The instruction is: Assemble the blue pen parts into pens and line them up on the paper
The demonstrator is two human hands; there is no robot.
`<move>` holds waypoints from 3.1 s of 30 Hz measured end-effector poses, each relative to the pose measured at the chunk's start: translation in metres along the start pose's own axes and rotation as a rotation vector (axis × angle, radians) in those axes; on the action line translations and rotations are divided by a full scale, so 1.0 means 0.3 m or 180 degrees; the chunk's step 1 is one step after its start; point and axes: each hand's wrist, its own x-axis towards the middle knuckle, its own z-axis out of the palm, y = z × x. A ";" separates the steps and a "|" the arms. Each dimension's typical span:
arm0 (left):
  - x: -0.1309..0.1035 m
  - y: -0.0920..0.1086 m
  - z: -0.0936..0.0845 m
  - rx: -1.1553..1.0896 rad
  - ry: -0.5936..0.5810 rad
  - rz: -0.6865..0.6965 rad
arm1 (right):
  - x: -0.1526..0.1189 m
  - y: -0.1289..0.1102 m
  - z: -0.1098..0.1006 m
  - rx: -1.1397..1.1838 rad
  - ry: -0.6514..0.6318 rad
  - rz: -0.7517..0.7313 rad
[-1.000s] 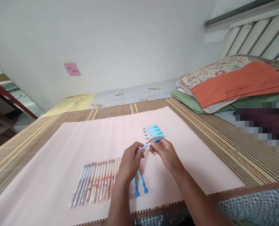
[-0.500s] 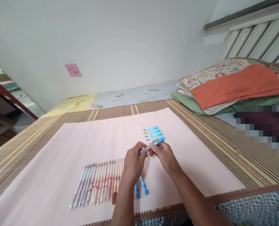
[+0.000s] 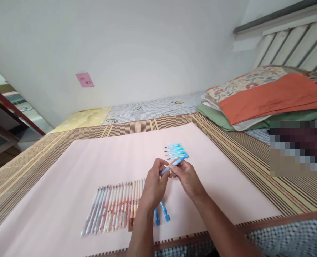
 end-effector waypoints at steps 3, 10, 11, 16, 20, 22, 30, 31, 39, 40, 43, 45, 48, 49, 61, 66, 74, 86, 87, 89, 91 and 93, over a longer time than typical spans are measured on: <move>0.002 0.007 0.009 0.0108 -0.0027 0.0113 | 0.008 -0.001 0.006 -0.0075 0.0154 0.0104; 0.014 -0.024 0.007 -0.0197 -0.0041 -0.0255 | 0.005 0.002 -0.047 0.0095 -0.0392 0.0150; 0.015 -0.028 0.009 -0.0267 -0.0056 -0.0266 | 0.004 0.005 -0.049 0.0165 -0.0483 0.0158; 0.011 -0.026 0.020 -0.0145 0.0172 -0.0259 | 0.010 0.029 -0.023 0.0200 -0.0292 0.0117; 0.007 -0.012 0.018 -0.0132 0.0132 -0.0126 | 0.013 0.027 -0.001 0.0404 0.0026 0.0335; 0.008 -0.012 0.014 -0.0300 0.0032 -0.0113 | 0.009 0.015 -0.006 0.0563 -0.0130 0.0414; 0.012 -0.039 0.015 -0.0624 0.0063 -0.0287 | 0.004 0.023 -0.023 0.0565 -0.0497 0.0308; 0.013 -0.042 0.016 -0.0592 0.0080 -0.0304 | 0.006 0.030 -0.019 0.0546 -0.0404 0.0319; 0.014 -0.043 0.010 -0.0406 0.0069 -0.0341 | 0.005 0.010 -0.030 0.0671 -0.0603 0.0471; 0.014 -0.042 0.009 -0.0389 0.0052 -0.0344 | 0.004 0.011 -0.033 0.0647 -0.0626 0.0457; 0.012 -0.044 0.012 -0.0301 0.0061 -0.0293 | 0.006 0.033 -0.030 0.0512 -0.0496 0.0346; 0.011 -0.044 0.016 -0.0192 0.0101 -0.0211 | 0.009 0.050 -0.019 0.0354 -0.0285 0.0261; 0.011 -0.043 0.019 -0.0085 0.0127 -0.0107 | 0.011 0.054 -0.008 0.0194 -0.0047 0.0245; 0.012 -0.044 0.018 -0.0111 0.0128 -0.0107 | 0.010 0.050 -0.008 0.0238 -0.0104 0.0280; 0.014 -0.057 0.005 -0.0265 0.0110 -0.0168 | 0.001 0.065 -0.009 0.0158 -0.0308 0.0304; 0.016 -0.059 0.026 0.0375 0.0475 0.0015 | -0.003 0.061 0.028 0.0054 0.0128 0.0179; 0.040 -0.087 0.006 -0.0681 0.0558 -0.0559 | 0.009 0.024 -0.007 0.0633 0.0347 0.0217; 0.034 -0.052 0.007 -0.1696 0.0921 -0.0268 | -0.005 0.024 0.028 0.0990 0.0166 0.0314; 0.032 -0.047 0.009 -0.1613 0.0926 -0.0212 | -0.007 0.022 0.034 0.1052 0.0165 0.0307; 0.031 -0.042 0.015 -0.1484 0.0961 -0.0127 | -0.011 0.018 0.045 0.1167 0.0213 0.0318; 0.033 -0.042 0.020 -0.1482 0.1012 -0.0114 | -0.015 0.014 0.055 0.1235 0.0318 0.0353; 0.034 -0.045 0.020 -0.1568 0.1013 -0.0137 | -0.019 0.010 0.063 0.1232 0.0397 0.0370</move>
